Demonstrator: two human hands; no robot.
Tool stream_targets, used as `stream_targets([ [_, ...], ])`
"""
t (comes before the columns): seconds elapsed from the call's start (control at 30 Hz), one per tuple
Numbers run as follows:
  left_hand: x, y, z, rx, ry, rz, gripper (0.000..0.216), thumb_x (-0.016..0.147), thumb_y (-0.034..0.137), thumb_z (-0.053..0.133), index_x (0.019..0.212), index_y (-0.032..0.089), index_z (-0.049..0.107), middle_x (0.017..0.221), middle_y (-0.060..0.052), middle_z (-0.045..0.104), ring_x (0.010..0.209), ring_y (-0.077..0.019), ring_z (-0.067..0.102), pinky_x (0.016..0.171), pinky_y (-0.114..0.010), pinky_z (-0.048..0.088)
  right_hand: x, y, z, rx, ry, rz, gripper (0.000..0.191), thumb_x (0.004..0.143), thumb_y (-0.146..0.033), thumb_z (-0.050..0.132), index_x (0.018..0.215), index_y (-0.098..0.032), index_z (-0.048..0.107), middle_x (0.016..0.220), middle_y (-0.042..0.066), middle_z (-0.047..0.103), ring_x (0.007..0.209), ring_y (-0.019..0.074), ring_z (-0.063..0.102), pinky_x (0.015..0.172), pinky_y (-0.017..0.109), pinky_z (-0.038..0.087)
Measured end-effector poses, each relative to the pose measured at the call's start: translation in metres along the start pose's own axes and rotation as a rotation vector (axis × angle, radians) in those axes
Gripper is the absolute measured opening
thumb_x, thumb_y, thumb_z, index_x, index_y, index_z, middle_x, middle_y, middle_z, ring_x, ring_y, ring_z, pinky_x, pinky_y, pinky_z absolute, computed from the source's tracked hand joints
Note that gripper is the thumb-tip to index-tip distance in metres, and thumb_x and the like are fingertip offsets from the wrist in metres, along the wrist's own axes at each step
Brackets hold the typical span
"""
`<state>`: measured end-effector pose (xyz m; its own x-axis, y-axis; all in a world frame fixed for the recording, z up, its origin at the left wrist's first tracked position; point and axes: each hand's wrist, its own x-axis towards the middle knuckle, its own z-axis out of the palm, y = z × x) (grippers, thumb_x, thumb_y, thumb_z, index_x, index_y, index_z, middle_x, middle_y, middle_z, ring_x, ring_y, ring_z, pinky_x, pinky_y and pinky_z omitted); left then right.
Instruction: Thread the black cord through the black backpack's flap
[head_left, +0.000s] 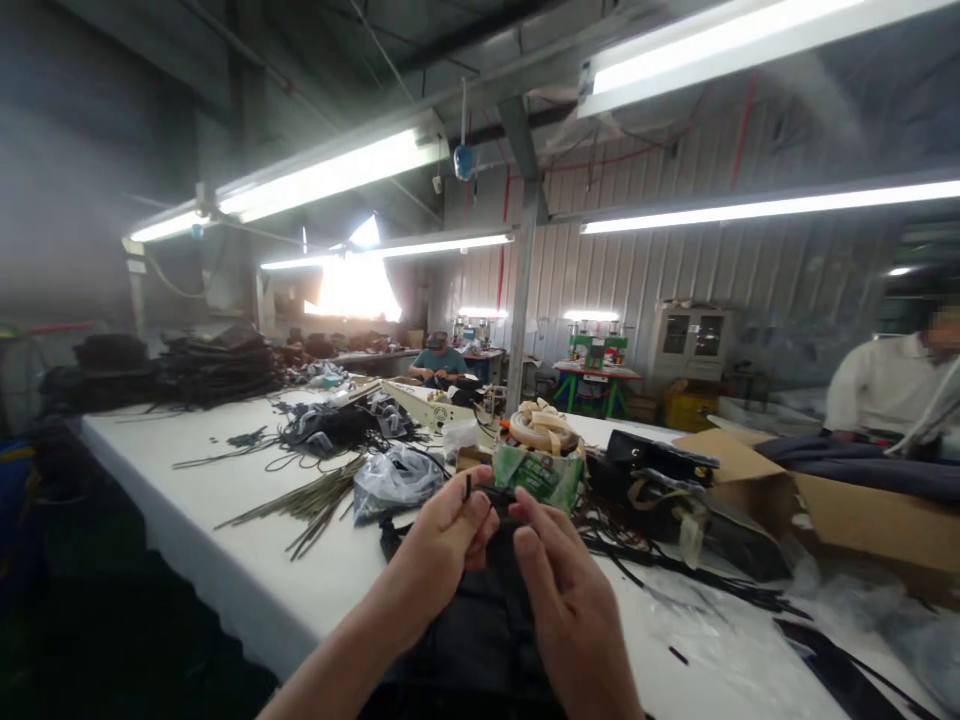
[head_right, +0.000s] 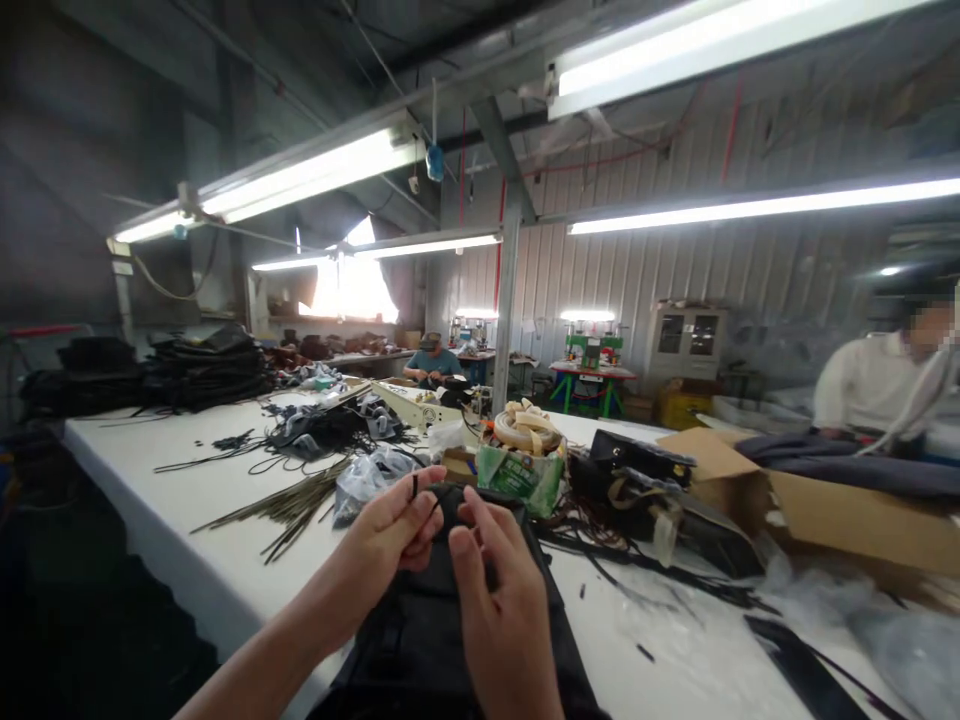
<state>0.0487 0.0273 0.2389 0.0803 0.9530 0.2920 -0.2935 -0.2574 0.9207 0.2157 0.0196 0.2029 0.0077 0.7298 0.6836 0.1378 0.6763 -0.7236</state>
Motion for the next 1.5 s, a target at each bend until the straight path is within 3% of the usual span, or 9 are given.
stream_targets([
  [0.13,-0.001,-0.012,0.001,0.031,0.024,0.014,0.116,0.084,0.083,0.085,0.167,0.014,0.044,0.072,0.008,0.048,0.064,-0.0111,0.04,0.057,-0.023,0.029,0.031,0.006,0.021,0.149,-0.188,0.014,0.059,0.113,-0.065,0.054,0.087,-0.022,0.084,0.094,0.006,0.07,0.087,0.0185,0.067,0.079,0.027,0.058],
  [0.3,0.004,-0.021,-0.013,-0.003,0.053,0.052,0.119,0.082,0.08,0.09,0.172,0.016,0.043,0.067,0.008,0.046,0.06,-0.0101,0.035,0.054,-0.025,0.021,0.047,-0.002,0.01,0.196,-0.316,0.047,0.044,0.107,-0.063,0.069,0.12,-0.027,0.088,0.114,0.006,0.073,0.109,0.0217,0.069,0.096,0.03,0.056],
  [0.4,0.001,-0.012,-0.01,0.034,-0.062,0.059,0.115,0.088,0.081,0.083,0.174,0.016,0.041,0.071,0.007,0.049,0.063,-0.0108,0.039,0.056,-0.024,0.027,0.059,-0.005,-0.003,0.271,-0.481,0.075,0.045,0.108,-0.063,0.069,0.104,-0.023,0.091,0.104,0.006,0.075,0.108,0.0228,0.068,0.1,0.034,0.055],
  [0.5,-0.005,-0.001,-0.002,0.063,-0.097,0.06,0.125,0.087,0.086,0.08,0.177,0.014,0.033,0.073,0.006,0.048,0.065,-0.0113,0.039,0.056,-0.024,0.028,0.065,-0.002,-0.008,0.419,-0.593,0.21,0.048,0.105,-0.063,0.074,0.092,-0.019,0.088,0.09,0.005,0.075,0.087,0.0192,0.068,0.087,0.034,0.059],
  [0.67,-0.01,0.005,0.006,0.088,-0.172,-0.017,0.133,0.086,0.087,0.08,0.181,0.013,0.021,0.076,0.006,0.05,0.066,-0.0115,0.038,0.058,-0.023,0.032,0.065,0.012,-0.007,0.768,-0.702,0.449,0.052,0.097,-0.062,0.086,0.112,-0.013,0.083,0.085,0.007,0.078,0.071,0.0185,0.076,0.075,0.035,0.066],
  [0.9,-0.016,0.007,0.01,0.037,-0.269,-0.028,0.134,0.086,0.085,0.082,0.181,0.014,0.019,0.076,0.006,0.048,0.07,-0.0129,0.04,0.061,-0.025,0.035,0.067,0.027,-0.011,0.907,-0.773,0.477,0.04,0.092,-0.046,0.095,0.107,-0.014,0.077,0.082,0.005,0.082,0.065,0.016,0.08,0.067,0.024,0.065],
  [1.07,-0.011,0.001,0.005,-0.035,-0.351,0.001,0.116,0.096,0.074,0.079,0.181,0.019,0.02,0.076,0.005,0.053,0.067,-0.0119,0.04,0.062,-0.027,0.029,0.063,0.024,-0.008,0.847,-0.694,0.39,0.038,0.097,-0.048,0.09,0.099,-0.016,0.071,0.076,0.005,0.081,0.062,0.0215,0.082,0.061,0.028,0.068],
  [1.33,-0.003,-0.002,0.008,-0.008,-0.33,0.085,0.08,0.099,0.068,0.079,0.154,0.016,0.055,0.081,0.004,0.055,0.07,-0.0125,0.043,0.066,-0.029,0.031,0.058,0.007,-0.008,0.63,-0.47,0.267,0.044,0.095,-0.058,0.088,0.1,-0.017,0.071,0.081,0.001,0.077,0.054,0.0163,0.076,0.054,0.025,0.064],
  [1.5,0.012,0.015,0.017,0.18,-0.335,0.199,0.055,0.1,0.072,0.073,0.1,0.017,0.069,0.082,-0.002,0.065,0.078,-0.0175,0.053,0.077,-0.033,0.04,0.079,-0.011,-0.007,0.408,-0.32,0.132,0.052,0.096,-0.07,0.08,0.092,-0.02,0.067,0.067,-0.003,0.069,0.039,0.0113,0.059,0.036,0.021,0.044],
])
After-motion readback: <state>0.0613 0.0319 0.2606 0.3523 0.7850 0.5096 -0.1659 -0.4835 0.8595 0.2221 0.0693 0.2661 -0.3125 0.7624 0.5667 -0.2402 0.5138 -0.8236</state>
